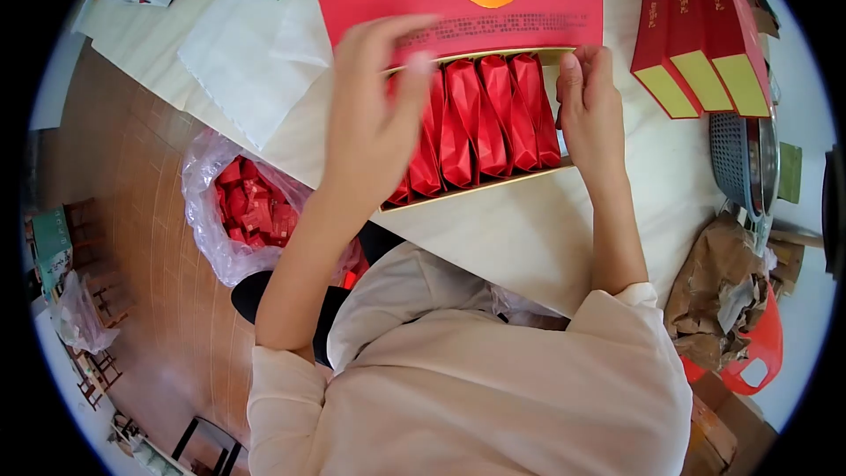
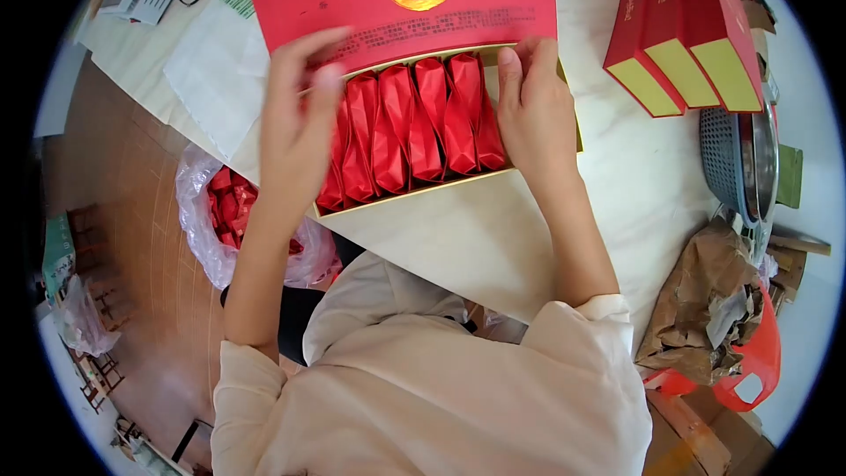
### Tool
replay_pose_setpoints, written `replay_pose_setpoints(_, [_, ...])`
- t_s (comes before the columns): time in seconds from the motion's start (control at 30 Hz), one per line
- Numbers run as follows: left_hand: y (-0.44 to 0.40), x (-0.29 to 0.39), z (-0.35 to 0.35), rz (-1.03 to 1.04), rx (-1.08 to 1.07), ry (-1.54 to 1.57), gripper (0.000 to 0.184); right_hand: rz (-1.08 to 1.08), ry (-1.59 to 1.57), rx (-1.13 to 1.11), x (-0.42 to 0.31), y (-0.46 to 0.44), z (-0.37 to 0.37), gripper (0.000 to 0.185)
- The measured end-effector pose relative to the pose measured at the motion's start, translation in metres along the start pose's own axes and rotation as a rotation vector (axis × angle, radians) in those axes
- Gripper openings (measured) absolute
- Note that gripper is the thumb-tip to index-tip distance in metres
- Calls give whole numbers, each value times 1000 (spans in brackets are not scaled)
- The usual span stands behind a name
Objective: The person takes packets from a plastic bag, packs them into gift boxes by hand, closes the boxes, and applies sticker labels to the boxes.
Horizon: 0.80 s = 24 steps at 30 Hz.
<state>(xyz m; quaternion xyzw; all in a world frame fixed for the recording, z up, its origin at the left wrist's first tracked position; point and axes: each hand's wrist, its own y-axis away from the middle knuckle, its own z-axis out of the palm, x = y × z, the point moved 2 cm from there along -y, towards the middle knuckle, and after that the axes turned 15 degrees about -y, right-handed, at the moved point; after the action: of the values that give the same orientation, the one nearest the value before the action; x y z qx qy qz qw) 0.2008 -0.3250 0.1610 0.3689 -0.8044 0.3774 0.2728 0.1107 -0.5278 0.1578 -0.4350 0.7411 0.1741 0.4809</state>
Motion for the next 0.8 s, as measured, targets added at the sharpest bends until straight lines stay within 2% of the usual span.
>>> replay_pose_setpoints(0.07, [30,-17,-18,-133,145,74,29,-29,104,2,0,2,3,21])
replay_pose_setpoints(0.13, [72,-37,-28,-297,189,133,29,-198,86,71,-11,7,-1,17])
replay_pose_setpoints(0.2, [112,-55,-36,-412,223,197,26,-479,95,152,-9,16,0,16])
replay_pose_setpoints(0.27, [155,-79,-41,-409,270,157,23,-554,-118,182,-6,37,2,16])
replay_pose_setpoints(0.33, [194,-101,-51,-544,390,206,21,-753,-147,123,-22,58,21,14])
replay_pose_setpoints(0.4, [226,-111,-70,-773,477,387,18,-707,-338,-103,-39,77,45,12])
replay_pose_setpoints(0.47, [259,-127,-89,-798,545,289,17,-701,-530,-225,-68,106,89,6])
replay_pose_setpoints(0.53, [279,-134,-109,-863,603,348,16,-828,-375,-530,-92,132,129,4])
replay_pose_setpoints(0.6, [304,-150,-120,-862,629,414,16,-698,-275,-834,-111,159,172,8])
replay_pose_setpoints(0.67, [324,-167,-127,-891,703,429,16,-593,-224,-937,-125,181,215,14])
replay_pose_setpoints(0.73, [341,-187,-133,-899,758,472,15,-392,-188,-969,-103,198,268,19])
replay_pose_setpoints(0.8, [355,-205,-138,-910,867,527,15,-368,-183,-1028,-82,211,330,20])
